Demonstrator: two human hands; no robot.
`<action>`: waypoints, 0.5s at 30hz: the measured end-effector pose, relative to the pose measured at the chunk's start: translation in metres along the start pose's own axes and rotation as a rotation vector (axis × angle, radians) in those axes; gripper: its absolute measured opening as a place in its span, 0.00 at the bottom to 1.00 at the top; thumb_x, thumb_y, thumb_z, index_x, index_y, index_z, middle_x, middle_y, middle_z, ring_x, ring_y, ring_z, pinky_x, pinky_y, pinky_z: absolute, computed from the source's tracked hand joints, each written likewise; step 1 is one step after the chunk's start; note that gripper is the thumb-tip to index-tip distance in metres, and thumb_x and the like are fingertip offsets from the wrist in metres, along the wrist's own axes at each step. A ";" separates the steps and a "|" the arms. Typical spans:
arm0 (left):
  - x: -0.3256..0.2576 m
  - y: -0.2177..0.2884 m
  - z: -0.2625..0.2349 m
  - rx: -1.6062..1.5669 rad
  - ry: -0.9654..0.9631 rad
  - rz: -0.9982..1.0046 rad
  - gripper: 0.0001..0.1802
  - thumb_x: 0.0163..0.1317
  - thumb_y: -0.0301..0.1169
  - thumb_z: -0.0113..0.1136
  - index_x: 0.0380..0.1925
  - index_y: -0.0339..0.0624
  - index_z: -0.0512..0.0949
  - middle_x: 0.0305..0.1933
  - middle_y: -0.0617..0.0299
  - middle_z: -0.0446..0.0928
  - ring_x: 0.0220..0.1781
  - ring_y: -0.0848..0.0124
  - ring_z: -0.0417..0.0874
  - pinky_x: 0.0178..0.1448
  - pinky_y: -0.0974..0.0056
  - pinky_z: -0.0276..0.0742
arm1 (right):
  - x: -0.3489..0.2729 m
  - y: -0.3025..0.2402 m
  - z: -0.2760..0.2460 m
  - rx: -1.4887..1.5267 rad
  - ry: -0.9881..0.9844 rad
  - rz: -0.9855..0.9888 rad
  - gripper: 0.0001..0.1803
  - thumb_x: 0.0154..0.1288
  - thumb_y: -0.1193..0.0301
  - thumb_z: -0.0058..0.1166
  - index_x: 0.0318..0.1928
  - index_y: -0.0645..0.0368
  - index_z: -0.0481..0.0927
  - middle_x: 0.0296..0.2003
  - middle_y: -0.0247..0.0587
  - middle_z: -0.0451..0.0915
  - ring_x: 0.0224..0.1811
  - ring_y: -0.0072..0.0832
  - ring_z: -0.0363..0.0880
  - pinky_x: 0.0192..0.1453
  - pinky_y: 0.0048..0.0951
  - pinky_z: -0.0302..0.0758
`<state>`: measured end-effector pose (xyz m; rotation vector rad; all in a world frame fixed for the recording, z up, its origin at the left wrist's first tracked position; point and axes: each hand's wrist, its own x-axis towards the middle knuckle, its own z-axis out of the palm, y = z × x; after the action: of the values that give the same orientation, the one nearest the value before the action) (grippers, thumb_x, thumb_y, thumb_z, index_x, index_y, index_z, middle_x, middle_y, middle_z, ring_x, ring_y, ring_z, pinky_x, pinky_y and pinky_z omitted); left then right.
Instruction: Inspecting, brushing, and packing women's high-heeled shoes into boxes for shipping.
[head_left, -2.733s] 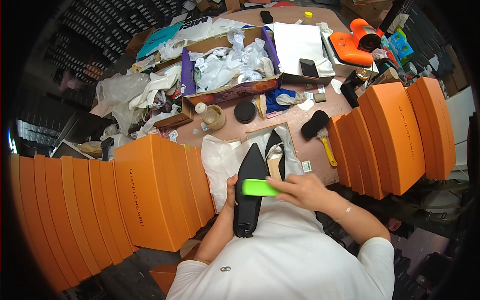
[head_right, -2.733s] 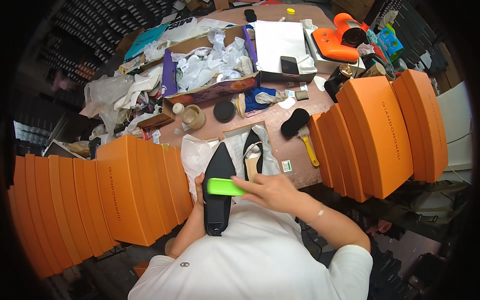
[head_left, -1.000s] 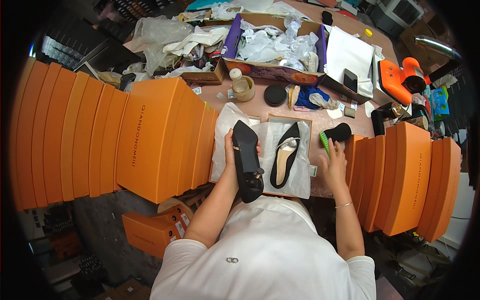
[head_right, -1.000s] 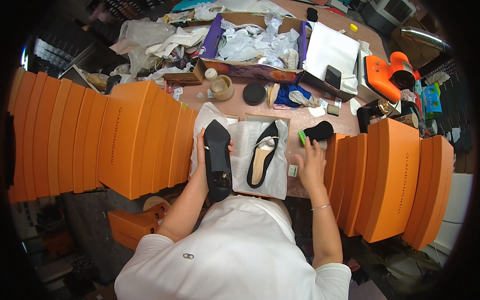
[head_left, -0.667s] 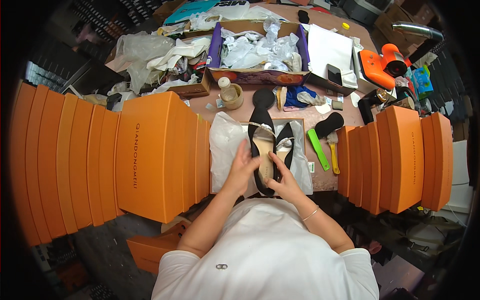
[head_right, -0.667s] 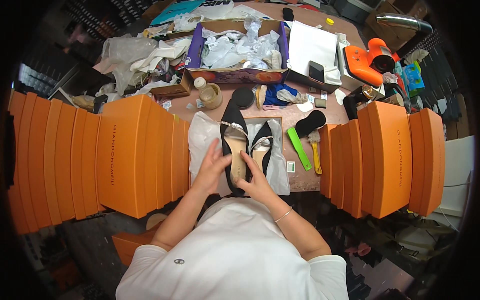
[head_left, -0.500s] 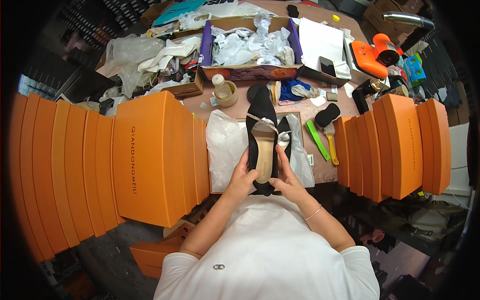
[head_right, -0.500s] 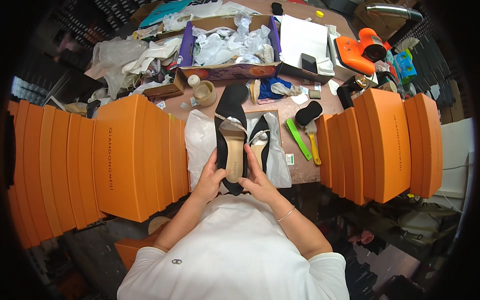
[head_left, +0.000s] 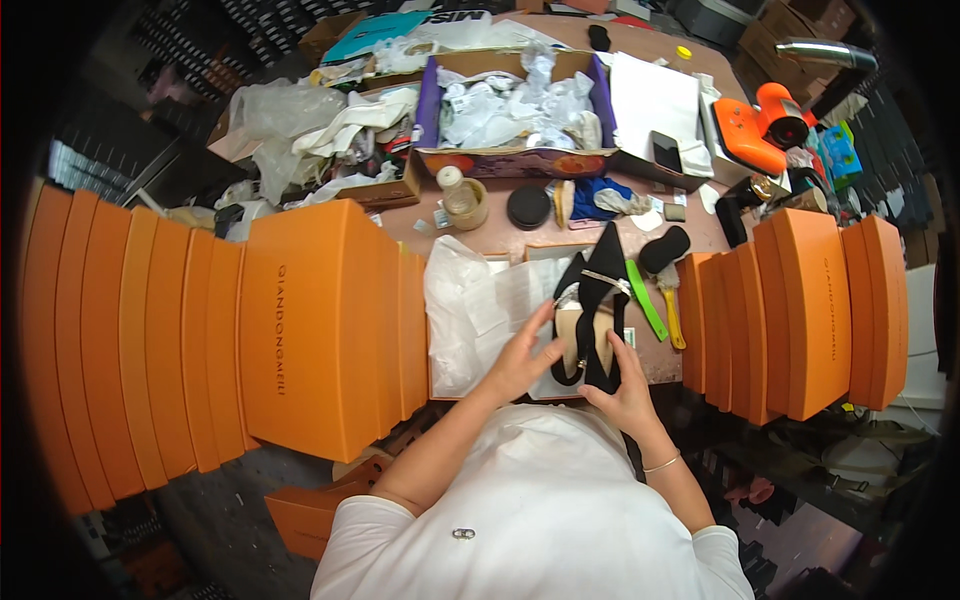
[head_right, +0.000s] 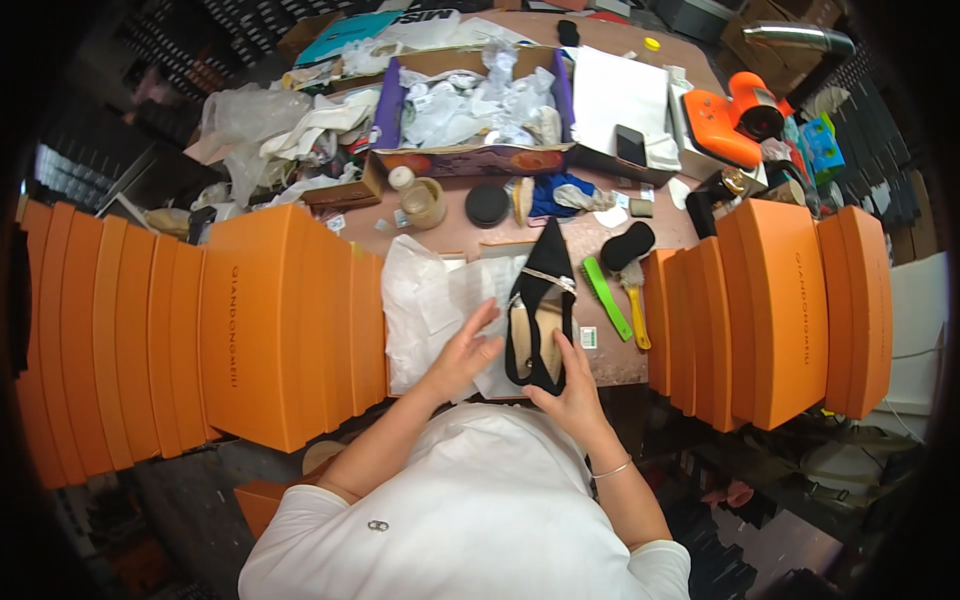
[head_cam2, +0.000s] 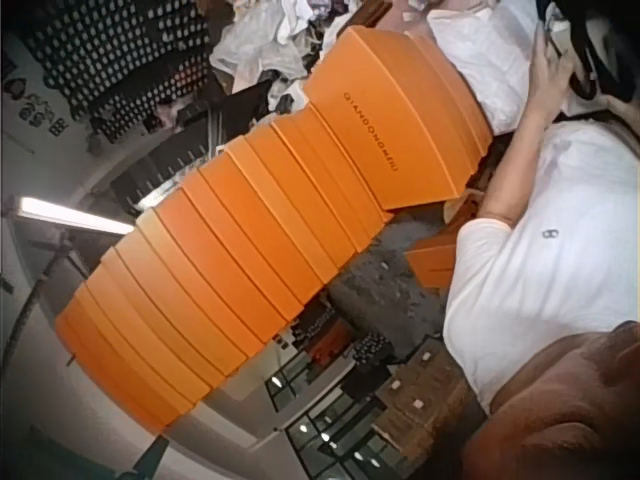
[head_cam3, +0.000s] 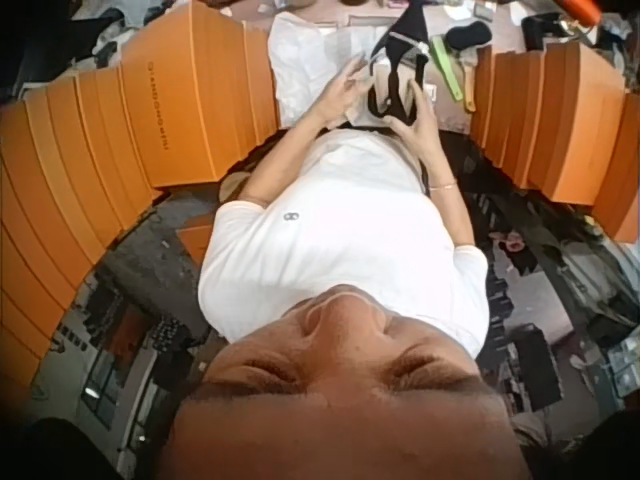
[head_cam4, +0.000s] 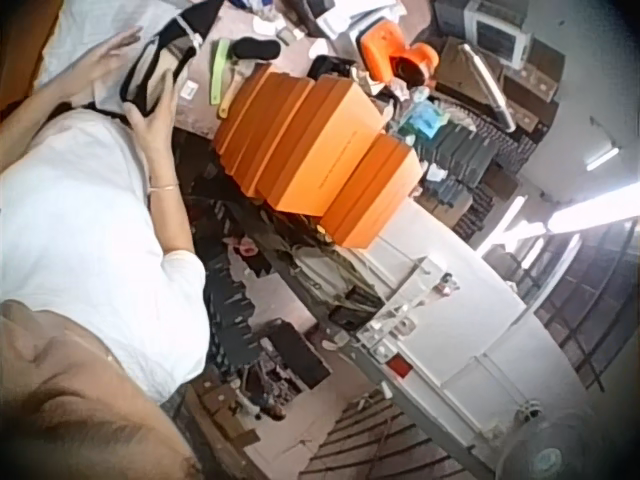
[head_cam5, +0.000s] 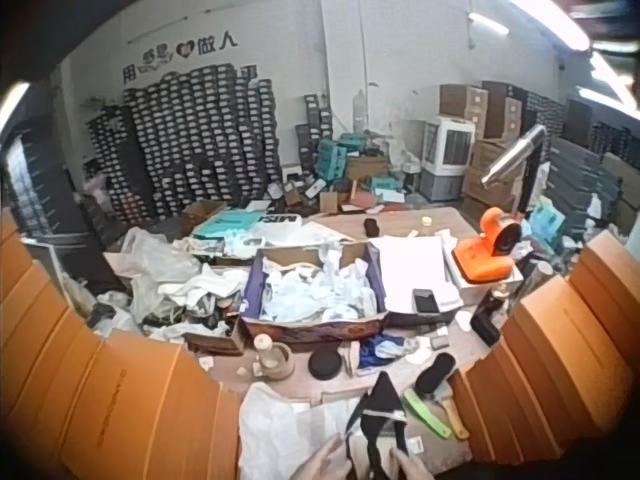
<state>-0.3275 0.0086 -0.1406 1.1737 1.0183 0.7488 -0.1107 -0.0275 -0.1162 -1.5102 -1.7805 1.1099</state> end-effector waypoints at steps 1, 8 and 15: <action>0.007 -0.001 0.003 -0.108 0.011 -0.069 0.44 0.67 0.53 0.53 0.72 0.39 0.48 0.73 0.48 0.54 0.75 0.61 0.54 0.75 0.52 0.48 | 0.001 -0.007 -0.002 -0.030 0.018 -0.002 0.51 0.47 0.67 0.72 0.68 0.67 0.56 0.62 0.60 0.63 0.66 0.50 0.62 0.69 0.40 0.61; -0.009 -0.028 0.052 -1.377 -0.058 -0.525 0.29 0.69 0.57 0.43 0.66 0.59 0.63 0.65 0.62 0.68 0.68 0.67 0.68 0.68 0.51 0.67 | 0.016 0.005 0.017 0.012 0.049 -0.431 0.44 0.60 0.54 0.59 0.69 0.64 0.57 0.66 0.59 0.58 0.63 0.53 0.64 0.66 0.41 0.63; -0.006 -0.049 0.047 -1.548 -0.163 -0.429 0.27 0.68 0.52 0.48 0.52 0.41 0.76 0.58 0.49 0.74 0.65 0.50 0.70 0.72 0.43 0.59 | 0.035 0.027 -0.005 0.077 -0.138 -0.724 0.23 0.59 0.62 0.60 0.52 0.56 0.71 0.62 0.51 0.65 0.61 0.47 0.67 0.62 0.46 0.64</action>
<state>-0.2881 -0.0269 -0.1833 -0.3210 0.2759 0.7773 -0.0997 0.0081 -0.1402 -0.6420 -2.0925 0.8958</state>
